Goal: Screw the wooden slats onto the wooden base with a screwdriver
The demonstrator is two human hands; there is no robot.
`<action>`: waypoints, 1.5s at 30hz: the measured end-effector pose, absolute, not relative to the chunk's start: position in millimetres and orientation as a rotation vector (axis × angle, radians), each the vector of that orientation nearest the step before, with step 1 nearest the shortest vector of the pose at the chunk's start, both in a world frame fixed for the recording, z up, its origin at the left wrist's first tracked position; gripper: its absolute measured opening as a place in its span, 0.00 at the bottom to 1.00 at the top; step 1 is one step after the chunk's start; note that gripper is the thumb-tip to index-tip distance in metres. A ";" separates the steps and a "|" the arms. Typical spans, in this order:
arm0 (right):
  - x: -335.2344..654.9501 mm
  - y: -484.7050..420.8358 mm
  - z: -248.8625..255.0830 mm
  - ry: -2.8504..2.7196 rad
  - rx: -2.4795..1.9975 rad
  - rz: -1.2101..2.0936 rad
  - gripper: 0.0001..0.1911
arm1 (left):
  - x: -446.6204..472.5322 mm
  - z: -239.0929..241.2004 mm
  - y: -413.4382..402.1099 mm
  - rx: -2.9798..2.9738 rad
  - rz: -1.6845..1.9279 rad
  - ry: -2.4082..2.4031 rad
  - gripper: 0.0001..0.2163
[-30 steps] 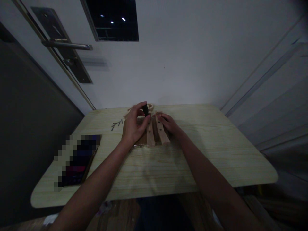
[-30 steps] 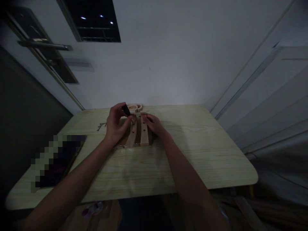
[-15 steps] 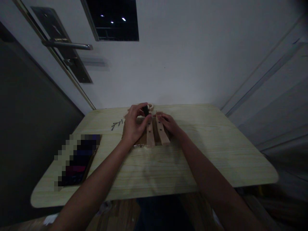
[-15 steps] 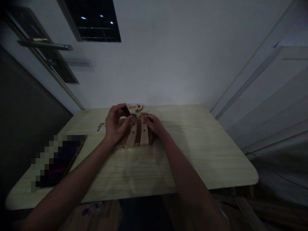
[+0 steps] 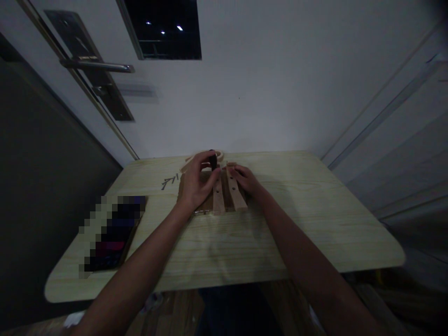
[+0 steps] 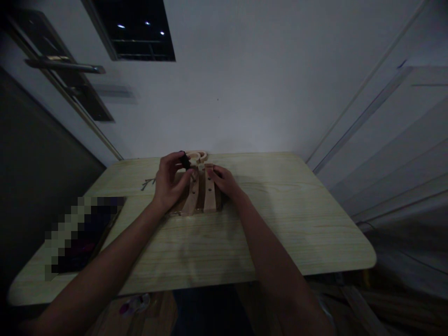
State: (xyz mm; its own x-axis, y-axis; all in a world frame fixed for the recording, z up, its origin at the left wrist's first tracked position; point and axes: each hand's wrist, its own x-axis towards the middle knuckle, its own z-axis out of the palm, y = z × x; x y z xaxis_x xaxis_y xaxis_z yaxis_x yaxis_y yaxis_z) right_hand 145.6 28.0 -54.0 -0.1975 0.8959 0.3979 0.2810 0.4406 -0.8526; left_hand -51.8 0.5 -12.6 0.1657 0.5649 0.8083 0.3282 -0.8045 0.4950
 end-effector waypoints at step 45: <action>117.7 -2.6 39.8 -1.876 -0.824 0.518 0.15 | -45.3 1.1 -1.6 2.398 1.555 1.039 0.11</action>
